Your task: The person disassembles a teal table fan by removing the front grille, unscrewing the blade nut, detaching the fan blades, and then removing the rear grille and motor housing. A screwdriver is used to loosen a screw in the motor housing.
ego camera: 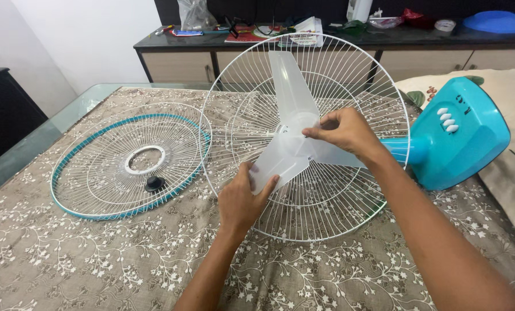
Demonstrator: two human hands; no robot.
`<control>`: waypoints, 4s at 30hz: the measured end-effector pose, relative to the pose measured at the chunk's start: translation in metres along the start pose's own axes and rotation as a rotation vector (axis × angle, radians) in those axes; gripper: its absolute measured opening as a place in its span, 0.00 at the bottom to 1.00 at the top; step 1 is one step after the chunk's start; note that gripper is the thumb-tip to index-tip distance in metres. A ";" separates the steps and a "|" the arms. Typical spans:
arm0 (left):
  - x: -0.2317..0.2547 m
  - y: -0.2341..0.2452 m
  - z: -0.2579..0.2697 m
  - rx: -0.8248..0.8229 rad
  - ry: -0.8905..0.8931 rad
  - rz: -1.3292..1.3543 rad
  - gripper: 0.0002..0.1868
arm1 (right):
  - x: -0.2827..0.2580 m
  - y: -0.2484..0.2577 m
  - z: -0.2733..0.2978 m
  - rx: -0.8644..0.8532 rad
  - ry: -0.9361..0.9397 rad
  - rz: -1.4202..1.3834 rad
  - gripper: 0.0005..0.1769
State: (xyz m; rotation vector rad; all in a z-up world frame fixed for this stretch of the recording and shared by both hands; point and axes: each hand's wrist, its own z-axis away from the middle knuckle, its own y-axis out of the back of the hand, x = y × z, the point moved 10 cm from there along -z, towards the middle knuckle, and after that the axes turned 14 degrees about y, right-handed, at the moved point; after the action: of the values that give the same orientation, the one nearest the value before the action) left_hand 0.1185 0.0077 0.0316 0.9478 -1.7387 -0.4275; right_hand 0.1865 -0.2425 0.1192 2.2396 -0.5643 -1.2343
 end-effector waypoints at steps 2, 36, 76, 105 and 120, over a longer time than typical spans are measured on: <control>0.002 0.002 0.001 0.013 -0.009 0.002 0.32 | 0.003 -0.001 0.002 0.007 -0.019 -0.065 0.26; 0.008 0.017 0.004 0.058 -0.041 0.170 0.30 | -0.013 0.016 0.003 0.033 0.032 0.124 0.15; -0.143 0.127 0.004 0.879 0.408 0.554 0.15 | -0.040 -0.016 0.153 0.546 0.381 0.822 0.14; -0.191 0.129 -0.008 0.755 0.713 0.541 0.16 | 0.008 -0.025 0.161 0.519 0.294 0.853 0.12; -0.193 0.130 -0.012 0.746 0.686 0.376 0.32 | -0.014 -0.019 0.157 0.540 0.293 0.817 0.13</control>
State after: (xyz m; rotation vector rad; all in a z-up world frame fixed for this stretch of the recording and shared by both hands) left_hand 0.1026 0.2379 0.0033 1.0659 -1.3685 0.7694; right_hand 0.0461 -0.2571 0.0456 2.1302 -1.6211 -0.3495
